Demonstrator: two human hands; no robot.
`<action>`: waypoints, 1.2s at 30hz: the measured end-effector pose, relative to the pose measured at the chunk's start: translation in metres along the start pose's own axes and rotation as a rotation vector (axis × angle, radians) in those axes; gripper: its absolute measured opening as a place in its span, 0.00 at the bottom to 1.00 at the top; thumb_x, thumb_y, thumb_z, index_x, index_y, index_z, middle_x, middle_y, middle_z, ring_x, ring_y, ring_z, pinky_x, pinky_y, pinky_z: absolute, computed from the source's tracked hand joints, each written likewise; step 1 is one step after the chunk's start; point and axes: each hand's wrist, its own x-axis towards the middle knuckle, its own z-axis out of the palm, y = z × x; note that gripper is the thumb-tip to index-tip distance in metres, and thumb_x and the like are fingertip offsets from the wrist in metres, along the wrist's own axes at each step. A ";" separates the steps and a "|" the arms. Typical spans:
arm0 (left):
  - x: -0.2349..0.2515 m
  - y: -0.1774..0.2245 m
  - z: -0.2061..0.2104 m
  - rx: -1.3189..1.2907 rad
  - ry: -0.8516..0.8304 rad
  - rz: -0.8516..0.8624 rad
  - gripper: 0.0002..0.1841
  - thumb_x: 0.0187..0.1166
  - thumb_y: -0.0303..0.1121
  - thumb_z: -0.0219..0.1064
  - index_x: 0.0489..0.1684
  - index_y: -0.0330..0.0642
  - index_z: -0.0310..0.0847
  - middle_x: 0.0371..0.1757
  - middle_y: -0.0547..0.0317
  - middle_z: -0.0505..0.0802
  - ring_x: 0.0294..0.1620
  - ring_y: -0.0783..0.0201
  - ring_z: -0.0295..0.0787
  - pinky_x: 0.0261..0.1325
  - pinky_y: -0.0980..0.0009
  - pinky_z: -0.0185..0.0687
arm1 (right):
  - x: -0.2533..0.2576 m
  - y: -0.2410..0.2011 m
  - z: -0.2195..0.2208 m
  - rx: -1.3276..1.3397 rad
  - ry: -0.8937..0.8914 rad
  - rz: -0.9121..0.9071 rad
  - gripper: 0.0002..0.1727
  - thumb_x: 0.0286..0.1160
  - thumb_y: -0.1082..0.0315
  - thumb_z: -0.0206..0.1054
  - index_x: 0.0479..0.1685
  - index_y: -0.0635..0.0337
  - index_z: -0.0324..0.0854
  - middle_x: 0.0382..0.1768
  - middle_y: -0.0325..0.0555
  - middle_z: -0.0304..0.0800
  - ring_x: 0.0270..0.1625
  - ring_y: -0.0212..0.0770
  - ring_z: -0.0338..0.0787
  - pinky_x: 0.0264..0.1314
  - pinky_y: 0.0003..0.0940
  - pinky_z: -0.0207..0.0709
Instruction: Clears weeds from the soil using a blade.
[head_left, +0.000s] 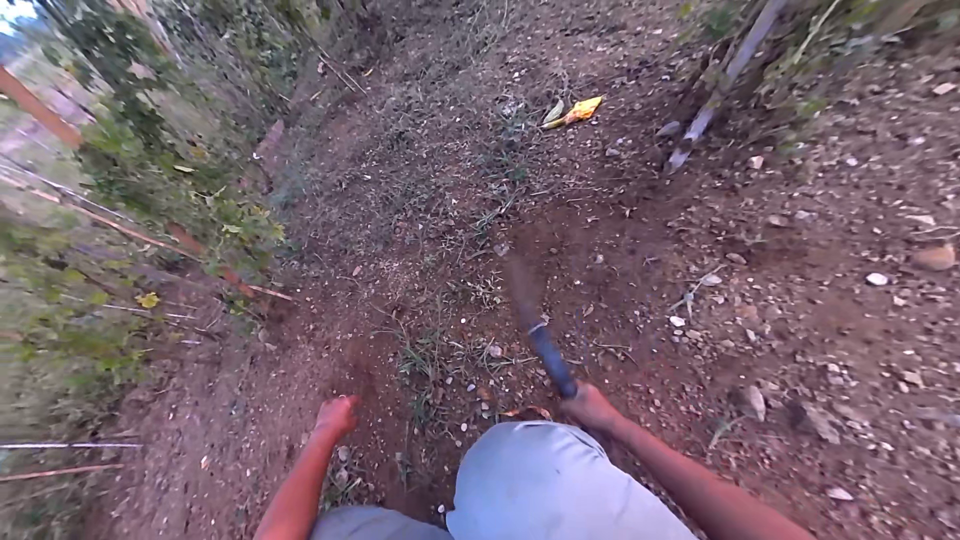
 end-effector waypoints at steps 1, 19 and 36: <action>-0.001 0.001 -0.001 -0.004 0.006 0.000 0.24 0.81 0.33 0.63 0.78 0.49 0.78 0.70 0.40 0.88 0.74 0.37 0.81 0.79 0.35 0.66 | -0.002 -0.001 0.002 -0.243 -0.104 0.006 0.23 0.76 0.67 0.72 0.66 0.69 0.76 0.38 0.57 0.88 0.35 0.50 0.90 0.45 0.49 0.85; 0.001 0.009 -0.005 -0.039 -0.015 0.029 0.24 0.82 0.32 0.62 0.79 0.46 0.76 0.72 0.38 0.86 0.78 0.39 0.78 0.84 0.37 0.59 | 0.019 -0.049 -0.002 -0.287 -0.150 0.017 0.21 0.77 0.70 0.71 0.63 0.73 0.74 0.31 0.54 0.85 0.27 0.45 0.86 0.38 0.44 0.85; -0.012 -0.008 -0.001 -0.102 -0.019 -0.039 0.23 0.81 0.32 0.63 0.77 0.46 0.77 0.73 0.37 0.85 0.78 0.36 0.77 0.82 0.33 0.60 | 0.033 -0.077 0.013 -0.261 -0.090 -0.078 0.30 0.76 0.70 0.71 0.75 0.69 0.68 0.35 0.54 0.87 0.28 0.46 0.90 0.36 0.44 0.88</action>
